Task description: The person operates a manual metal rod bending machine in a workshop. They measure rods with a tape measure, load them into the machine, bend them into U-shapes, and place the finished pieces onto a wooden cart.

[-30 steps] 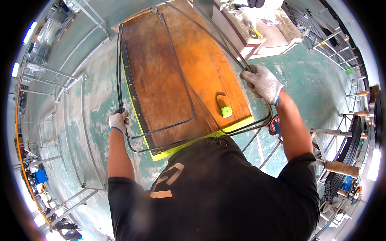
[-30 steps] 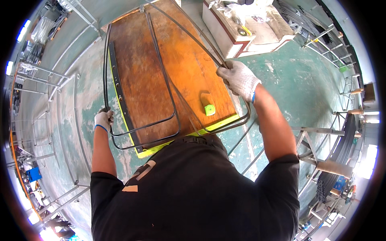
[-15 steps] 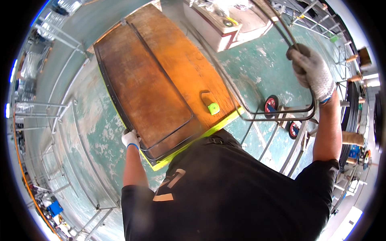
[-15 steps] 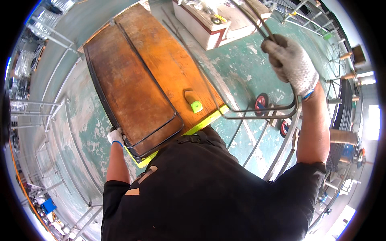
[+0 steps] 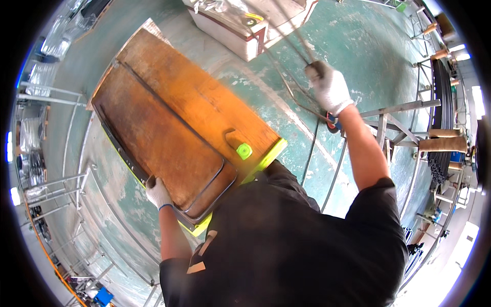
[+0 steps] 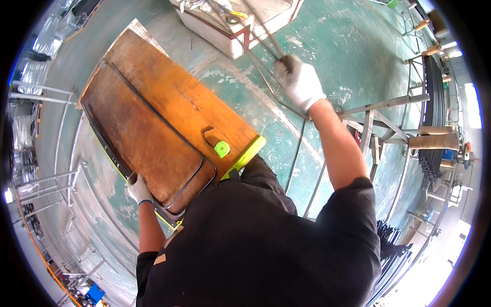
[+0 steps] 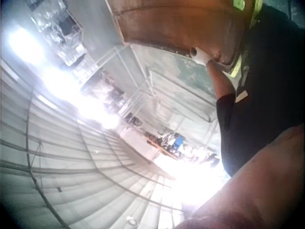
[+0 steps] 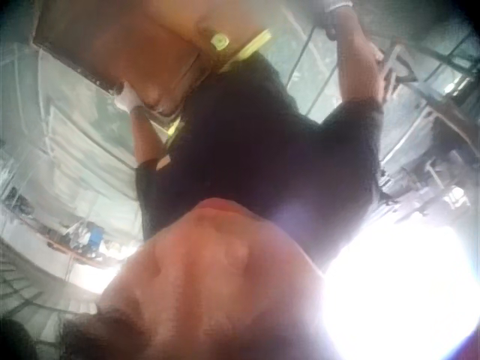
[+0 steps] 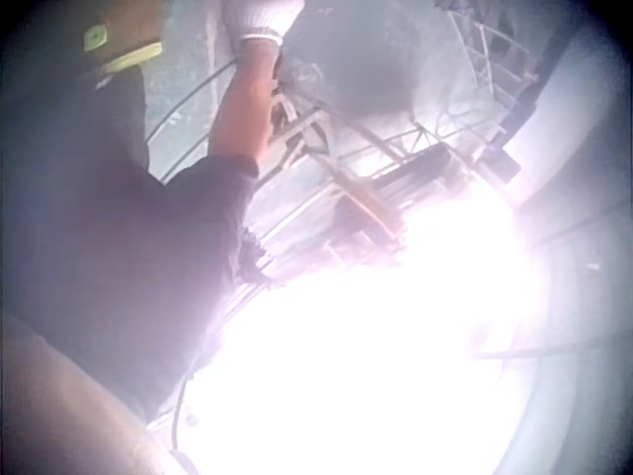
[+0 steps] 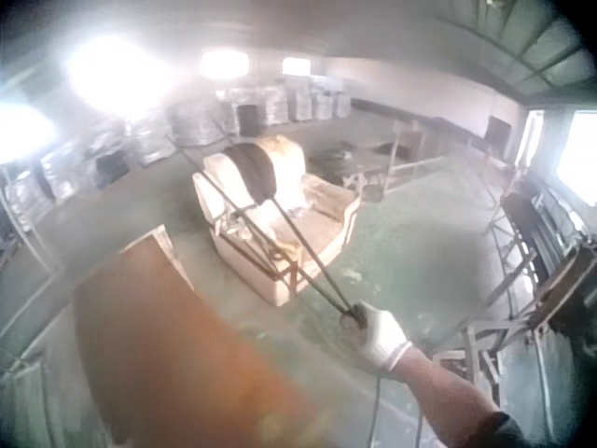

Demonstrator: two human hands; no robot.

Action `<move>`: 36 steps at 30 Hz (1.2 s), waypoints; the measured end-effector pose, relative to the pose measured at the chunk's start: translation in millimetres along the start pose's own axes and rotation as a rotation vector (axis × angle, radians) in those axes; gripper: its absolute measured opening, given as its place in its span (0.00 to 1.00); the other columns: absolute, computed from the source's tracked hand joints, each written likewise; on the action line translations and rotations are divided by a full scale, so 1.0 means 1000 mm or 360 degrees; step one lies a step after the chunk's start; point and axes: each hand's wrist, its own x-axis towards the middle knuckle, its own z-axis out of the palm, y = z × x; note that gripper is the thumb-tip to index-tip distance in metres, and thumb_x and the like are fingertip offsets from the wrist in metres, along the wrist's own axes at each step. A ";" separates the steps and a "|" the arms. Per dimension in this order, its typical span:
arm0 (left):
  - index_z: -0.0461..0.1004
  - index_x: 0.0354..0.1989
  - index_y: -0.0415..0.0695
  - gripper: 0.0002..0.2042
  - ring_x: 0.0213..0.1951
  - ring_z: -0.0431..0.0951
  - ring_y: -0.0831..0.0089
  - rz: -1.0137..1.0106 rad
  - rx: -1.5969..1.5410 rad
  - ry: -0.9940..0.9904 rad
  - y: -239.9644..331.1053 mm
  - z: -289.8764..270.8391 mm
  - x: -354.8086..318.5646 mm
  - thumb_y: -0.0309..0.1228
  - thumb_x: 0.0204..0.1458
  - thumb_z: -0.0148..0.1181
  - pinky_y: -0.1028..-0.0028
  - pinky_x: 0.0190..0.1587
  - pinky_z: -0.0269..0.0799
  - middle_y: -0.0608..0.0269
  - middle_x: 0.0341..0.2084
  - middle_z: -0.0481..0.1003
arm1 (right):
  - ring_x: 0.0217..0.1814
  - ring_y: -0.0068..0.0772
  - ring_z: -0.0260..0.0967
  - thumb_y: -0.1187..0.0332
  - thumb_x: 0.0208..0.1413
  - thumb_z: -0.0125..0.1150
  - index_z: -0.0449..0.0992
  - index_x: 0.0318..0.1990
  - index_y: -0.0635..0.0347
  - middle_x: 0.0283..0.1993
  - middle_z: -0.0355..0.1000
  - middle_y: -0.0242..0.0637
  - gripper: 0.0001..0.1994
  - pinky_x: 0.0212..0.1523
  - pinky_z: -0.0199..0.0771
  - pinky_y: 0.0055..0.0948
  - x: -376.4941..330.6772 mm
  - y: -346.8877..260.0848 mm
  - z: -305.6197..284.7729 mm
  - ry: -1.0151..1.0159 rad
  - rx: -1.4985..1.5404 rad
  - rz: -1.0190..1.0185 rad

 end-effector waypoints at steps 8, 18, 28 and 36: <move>0.82 0.56 0.35 0.12 0.47 0.84 0.71 0.0462 0.0204 -0.0414 0.100 0.084 -0.080 0.20 0.66 0.64 0.72 0.53 0.81 0.59 0.46 0.85 | 0.54 0.70 0.80 0.52 0.72 0.56 0.77 0.63 0.59 0.48 0.82 0.63 0.22 0.57 0.79 0.57 0.017 0.149 0.148 -0.0431 -0.0148 0.0390; 0.81 0.58 0.34 0.14 0.50 0.86 0.70 0.0240 0.0488 -0.0835 0.136 0.206 -0.117 0.21 0.65 0.64 0.71 0.55 0.81 0.55 0.49 0.86 | 0.56 0.66 0.81 0.51 0.72 0.56 0.79 0.63 0.55 0.51 0.83 0.59 0.22 0.57 0.79 0.57 0.026 0.223 0.306 -0.0785 0.0006 0.0730; 0.80 0.58 0.32 0.12 0.51 0.85 0.69 0.0068 0.0567 -0.0639 0.170 0.198 -0.136 0.20 0.69 0.61 0.72 0.56 0.80 0.53 0.49 0.85 | 0.60 0.63 0.79 0.52 0.74 0.52 0.79 0.60 0.53 0.57 0.82 0.56 0.19 0.60 0.77 0.56 0.002 0.266 0.442 -0.0829 0.0143 0.0682; 0.80 0.58 0.34 0.11 0.46 0.84 0.74 0.0098 0.0593 -0.0669 0.184 0.212 -0.140 0.20 0.70 0.62 0.75 0.50 0.80 0.57 0.46 0.86 | 0.68 0.60 0.77 0.70 0.66 0.55 0.75 0.72 0.45 0.66 0.79 0.54 0.26 0.65 0.80 0.53 -0.034 0.318 0.502 -0.1534 -0.0011 0.0977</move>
